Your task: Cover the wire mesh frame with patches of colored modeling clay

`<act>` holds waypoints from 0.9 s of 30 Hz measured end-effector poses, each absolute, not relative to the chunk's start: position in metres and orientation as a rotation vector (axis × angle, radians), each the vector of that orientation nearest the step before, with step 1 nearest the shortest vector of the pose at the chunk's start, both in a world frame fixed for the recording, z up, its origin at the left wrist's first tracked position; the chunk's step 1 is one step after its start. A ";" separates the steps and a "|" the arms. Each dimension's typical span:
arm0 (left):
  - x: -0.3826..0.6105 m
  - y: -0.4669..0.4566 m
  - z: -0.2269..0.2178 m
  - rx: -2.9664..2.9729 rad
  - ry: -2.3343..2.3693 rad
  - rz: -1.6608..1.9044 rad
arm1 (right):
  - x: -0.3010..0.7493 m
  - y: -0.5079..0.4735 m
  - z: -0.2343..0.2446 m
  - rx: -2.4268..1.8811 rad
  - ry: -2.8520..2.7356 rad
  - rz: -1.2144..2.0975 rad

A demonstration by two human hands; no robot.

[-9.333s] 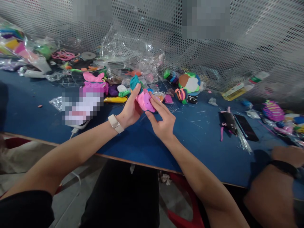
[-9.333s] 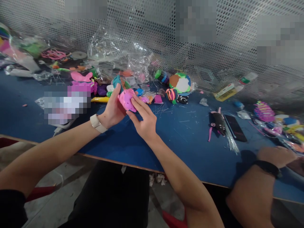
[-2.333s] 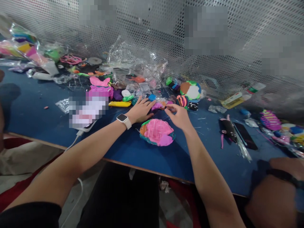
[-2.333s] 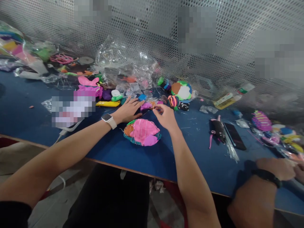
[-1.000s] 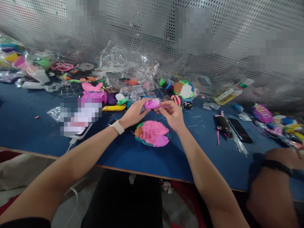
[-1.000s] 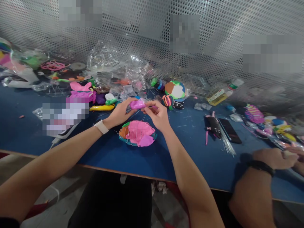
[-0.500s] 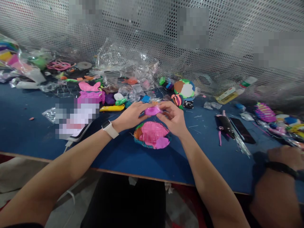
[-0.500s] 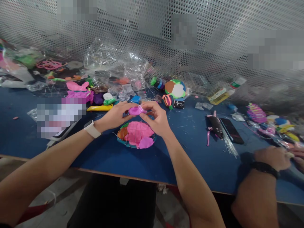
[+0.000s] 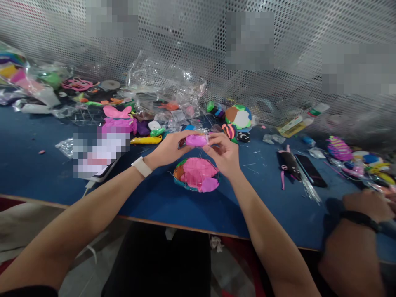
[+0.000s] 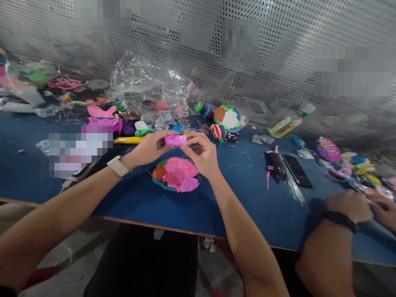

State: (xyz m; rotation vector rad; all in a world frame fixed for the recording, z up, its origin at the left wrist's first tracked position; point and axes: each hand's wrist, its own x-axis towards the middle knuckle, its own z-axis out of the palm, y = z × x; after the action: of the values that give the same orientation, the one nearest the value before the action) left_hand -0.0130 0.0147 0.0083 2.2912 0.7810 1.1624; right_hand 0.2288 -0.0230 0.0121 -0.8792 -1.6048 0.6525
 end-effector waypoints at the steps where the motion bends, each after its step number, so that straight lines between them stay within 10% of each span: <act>1: -0.013 0.015 0.007 2.284 0.768 1.158 | 0.228 -0.023 0.011 -0.877 -1.591 0.651; 27: -0.008 0.002 0.019 2.018 0.570 1.316 | 0.214 -0.031 0.012 -0.947 -1.335 0.874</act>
State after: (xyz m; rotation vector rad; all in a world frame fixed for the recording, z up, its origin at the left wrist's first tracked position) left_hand -0.0077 0.0018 0.0191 2.0177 0.5701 1.3157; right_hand 0.2141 -0.0314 0.0118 -0.9471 -1.3346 0.8739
